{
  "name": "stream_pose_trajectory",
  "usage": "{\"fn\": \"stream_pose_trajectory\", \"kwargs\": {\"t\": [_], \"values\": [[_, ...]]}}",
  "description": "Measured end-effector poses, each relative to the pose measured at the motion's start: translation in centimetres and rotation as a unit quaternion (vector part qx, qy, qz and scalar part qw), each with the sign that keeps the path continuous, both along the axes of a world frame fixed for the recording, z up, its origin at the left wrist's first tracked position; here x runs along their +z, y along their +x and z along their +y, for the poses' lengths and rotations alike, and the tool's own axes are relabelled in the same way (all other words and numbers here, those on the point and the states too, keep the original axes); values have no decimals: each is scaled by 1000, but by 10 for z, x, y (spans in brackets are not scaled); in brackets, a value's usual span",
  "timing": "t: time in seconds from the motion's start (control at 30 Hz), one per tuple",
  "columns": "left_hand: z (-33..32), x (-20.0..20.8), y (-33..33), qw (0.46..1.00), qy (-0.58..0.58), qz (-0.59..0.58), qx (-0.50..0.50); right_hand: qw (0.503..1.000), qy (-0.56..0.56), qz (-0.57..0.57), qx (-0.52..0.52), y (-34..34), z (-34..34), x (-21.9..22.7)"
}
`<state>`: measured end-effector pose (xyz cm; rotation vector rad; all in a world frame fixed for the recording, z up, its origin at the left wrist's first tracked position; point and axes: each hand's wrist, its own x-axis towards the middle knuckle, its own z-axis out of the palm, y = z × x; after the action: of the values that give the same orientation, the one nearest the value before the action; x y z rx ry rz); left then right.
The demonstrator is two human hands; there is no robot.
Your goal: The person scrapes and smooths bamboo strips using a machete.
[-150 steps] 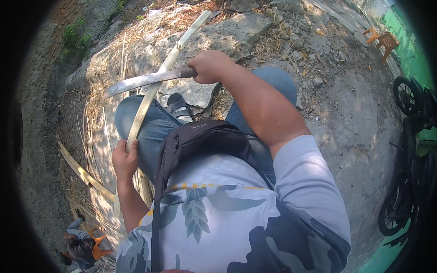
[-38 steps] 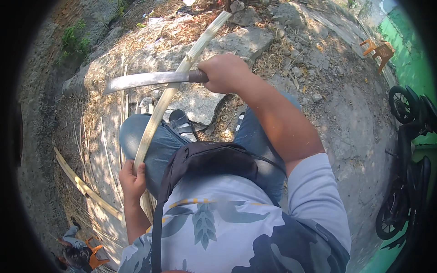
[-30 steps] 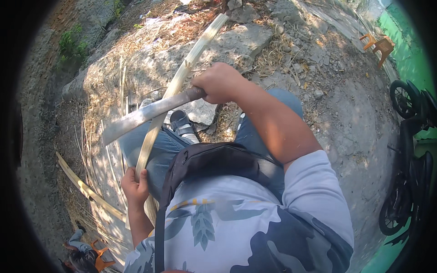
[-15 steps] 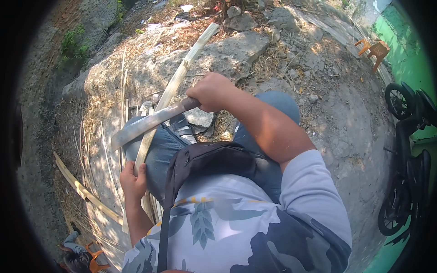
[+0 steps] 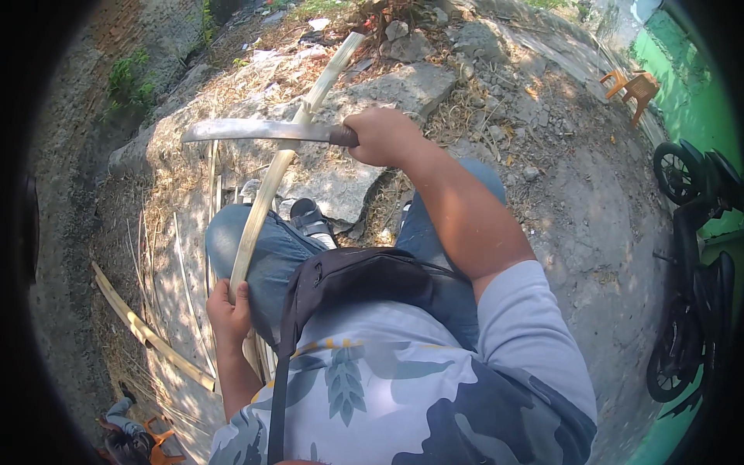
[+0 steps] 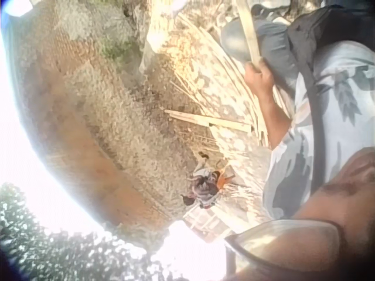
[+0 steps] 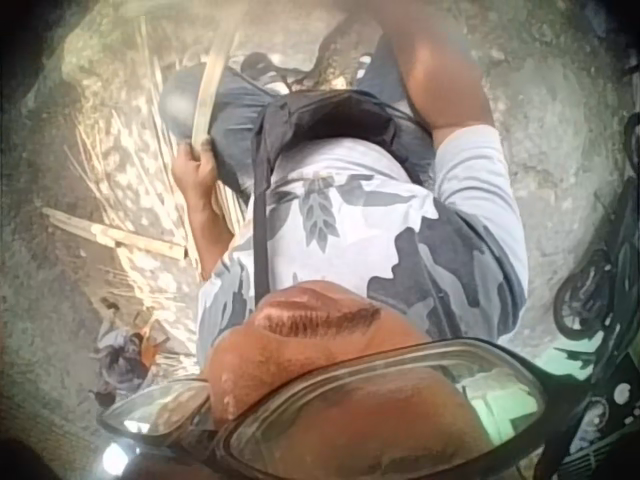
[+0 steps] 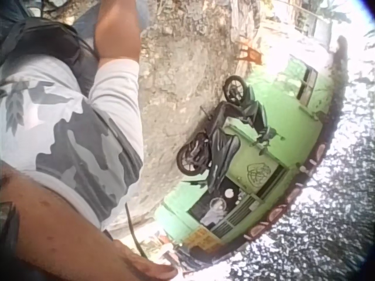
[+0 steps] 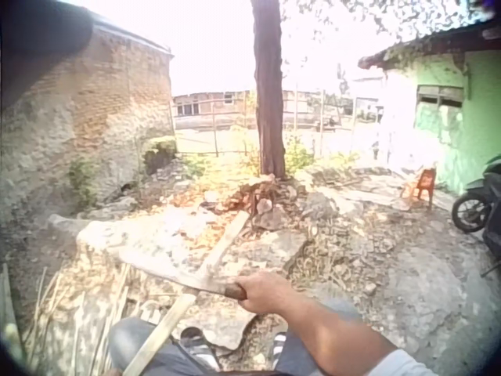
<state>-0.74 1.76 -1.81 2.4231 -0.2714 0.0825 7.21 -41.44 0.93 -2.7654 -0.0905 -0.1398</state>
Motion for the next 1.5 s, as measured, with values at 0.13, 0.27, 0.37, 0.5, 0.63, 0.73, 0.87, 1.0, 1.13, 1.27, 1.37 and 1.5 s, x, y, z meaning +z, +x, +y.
{"fn": "stream_pose_trajectory", "kwargs": {"t": [0.13, 0.27, 0.37, 0.5, 0.63, 0.73, 0.87, 1.0, 1.13, 1.27, 1.37, 1.5], "values": [[-5, 4, 3, 999, 38, 1, 1, 987, -84, 3, 136, -6, 29, -14], [-3, 0, 5, 999, 39, 10, 2, 972, -94, -67, 205, -2, 47, -31], [-4, -7, 2, 1000, -1, -7, 7, 979, -95, -85, 161, 9, 20, -25], [-10, -5, 5, 1000, 4, -23, -2, 993, 114, 36, -20, 23, -26, -30], [-11, -3, 9, 999, 34, -33, -2, 994, 55, 73, -56, 10, -12, -22], [-15, 6, 8, 999, 46, -15, 4, 997, -6, 76, 21, 5, 2, -22], [-16, 11, 9, 997, 73, 0, 6, 987, -65, 0, 144, 3, 26, -33], [-11, 7, 7, 998, 65, 17, 13, 983, -81, -27, 166, 10, 26, -32], [-8, -1, 6, 999, 47, -21, 1, 995, -72, -14, 71, 17, -7, -27], [-15, 8, 10, 997, 77, 5, 6, 995, 59, 60, -46, 17, -19, -39], [-14, 8, 9, 995, 98, -9, 12, 994, 44, 86, -48, 10, -6, -31], [-16, 14, 8, 995, 100, -5, 19, 998, -22, 43, 41, 6, 12, -31]]}}
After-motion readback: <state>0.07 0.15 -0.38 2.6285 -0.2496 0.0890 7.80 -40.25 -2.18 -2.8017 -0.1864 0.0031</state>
